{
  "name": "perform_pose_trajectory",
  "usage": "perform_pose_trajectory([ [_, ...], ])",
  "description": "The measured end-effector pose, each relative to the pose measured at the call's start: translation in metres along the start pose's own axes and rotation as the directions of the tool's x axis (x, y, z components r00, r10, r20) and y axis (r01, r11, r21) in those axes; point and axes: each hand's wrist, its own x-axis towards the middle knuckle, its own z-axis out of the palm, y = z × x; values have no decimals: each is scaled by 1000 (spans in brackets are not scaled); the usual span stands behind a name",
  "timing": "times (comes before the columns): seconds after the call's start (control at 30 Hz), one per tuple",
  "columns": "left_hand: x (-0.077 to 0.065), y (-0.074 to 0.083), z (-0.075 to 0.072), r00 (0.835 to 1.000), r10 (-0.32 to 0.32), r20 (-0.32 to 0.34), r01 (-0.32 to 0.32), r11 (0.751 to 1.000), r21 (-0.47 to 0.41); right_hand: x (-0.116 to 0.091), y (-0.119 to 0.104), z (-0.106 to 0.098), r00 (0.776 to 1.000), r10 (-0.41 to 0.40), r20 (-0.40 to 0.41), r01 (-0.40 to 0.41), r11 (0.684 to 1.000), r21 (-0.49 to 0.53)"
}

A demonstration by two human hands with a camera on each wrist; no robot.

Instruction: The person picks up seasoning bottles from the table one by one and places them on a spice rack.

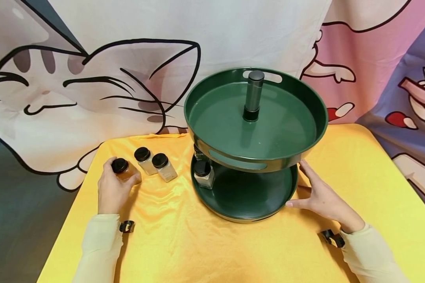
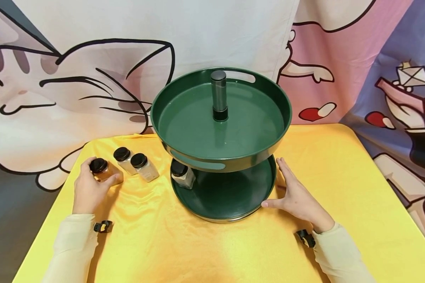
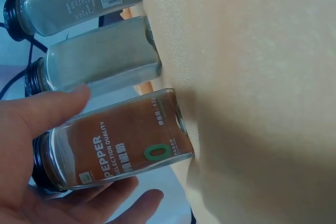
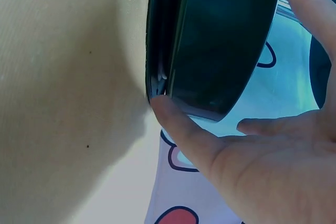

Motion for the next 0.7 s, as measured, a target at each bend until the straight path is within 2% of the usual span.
perform_pose_trajectory([
  [0.2, 0, -1, 1, 1000, -14, -22, 14, 1000, -9, 2, -3, 2, 1000, -15, 2, 15, 1000, 19],
  [0.4, -4, -1, 2, 998, -35, -55, 34, 999, -21, 1, -2, 4, 999, -14, 35, 15, 1000, -15],
  [0.57, -8, 0, 2, 995, -20, -101, 17, 999, -31, 0, -2, 4, 999, -13, 37, 15, 999, -32],
  [0.7, -12, 3, 1, 992, -29, -119, 26, 999, -29, 0, -3, 1, 999, -9, 34, 12, 997, -82],
])
